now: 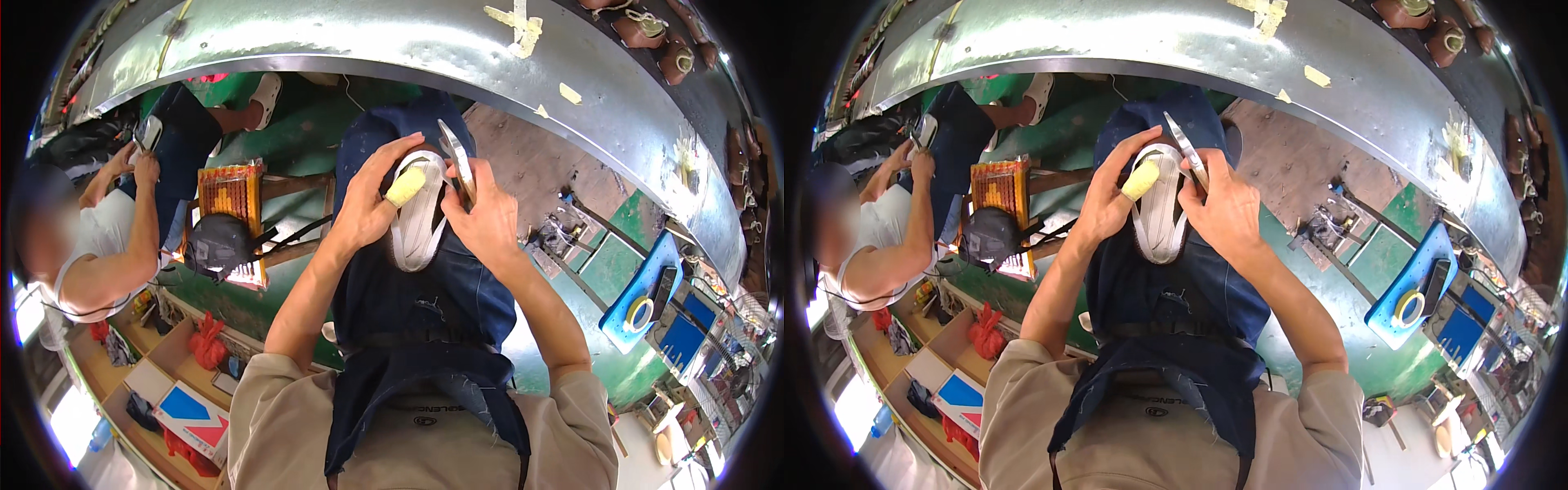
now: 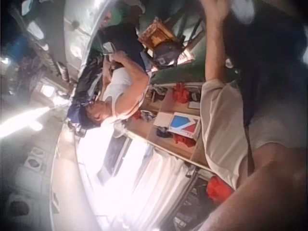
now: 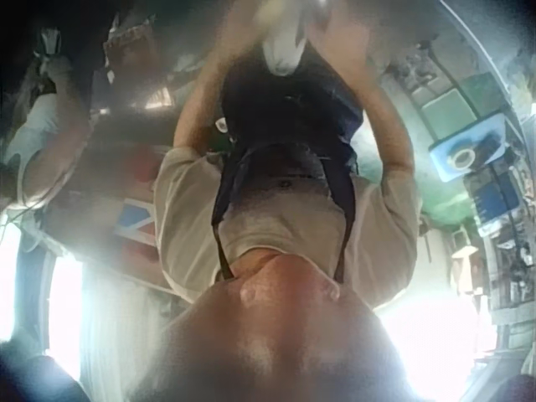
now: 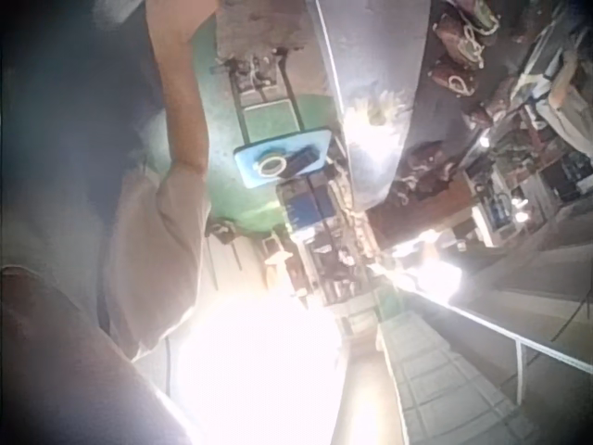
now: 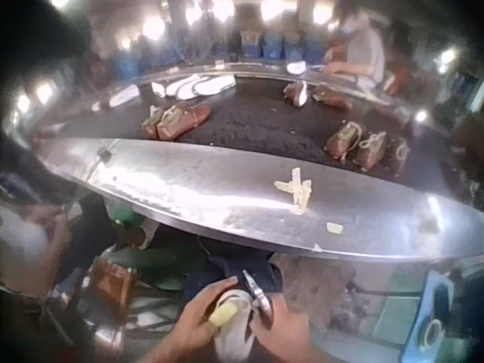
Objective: Manually lasting shoe uppers onto the last and securing them to the insole using lasting pliers.
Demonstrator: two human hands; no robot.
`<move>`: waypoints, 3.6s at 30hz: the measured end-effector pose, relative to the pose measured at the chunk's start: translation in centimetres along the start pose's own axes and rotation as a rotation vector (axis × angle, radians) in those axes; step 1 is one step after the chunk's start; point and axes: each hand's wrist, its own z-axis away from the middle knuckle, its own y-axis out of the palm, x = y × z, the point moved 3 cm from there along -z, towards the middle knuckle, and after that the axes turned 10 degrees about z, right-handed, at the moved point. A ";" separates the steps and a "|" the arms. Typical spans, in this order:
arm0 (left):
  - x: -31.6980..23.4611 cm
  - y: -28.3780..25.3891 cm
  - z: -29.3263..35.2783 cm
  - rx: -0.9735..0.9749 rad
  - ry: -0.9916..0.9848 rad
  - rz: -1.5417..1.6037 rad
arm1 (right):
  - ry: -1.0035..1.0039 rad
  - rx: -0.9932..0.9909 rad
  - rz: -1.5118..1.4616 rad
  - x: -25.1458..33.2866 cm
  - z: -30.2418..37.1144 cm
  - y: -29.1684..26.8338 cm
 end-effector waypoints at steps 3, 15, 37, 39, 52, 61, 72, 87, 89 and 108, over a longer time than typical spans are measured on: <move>-0.2 0.1 0.0 -0.024 -0.056 0.012 | -0.374 -0.296 0.133 1.4 -1.3 -0.1; 0.2 -0.2 1.2 -0.105 -0.161 0.195 | 0.108 0.254 -0.415 -1.1 -1.7 -0.1; 0.5 0.3 0.9 -0.294 -0.044 0.024 | -0.244 0.251 0.176 -0.2 1.0 1.6; 0.5 0.3 1.1 -0.296 -0.044 0.060 | -0.273 0.196 0.144 0.2 1.3 1.6; 2.1 0.2 0.9 -0.261 -0.011 0.092 | -0.088 0.425 0.076 -0.2 1.3 0.8; 1.1 0.8 0.0 -0.056 -0.350 0.594 | -0.047 0.333 0.228 -0.2 1.9 -0.8; 5.3 2.9 2.3 -0.324 -0.080 0.219 | -0.095 0.025 0.097 1.7 1.5 -0.5; 3.1 0.0 3.5 -0.098 -0.311 0.361 | -0.711 0.752 0.484 1.7 1.9 -1.5; 6.1 1.6 5.1 -0.213 -0.246 0.660 | -0.608 0.839 0.374 2.0 2.1 -2.7; 4.7 3.4 5.3 -0.173 -0.344 0.668 | 0.023 0.289 0.114 1.7 5.8 4.2</move>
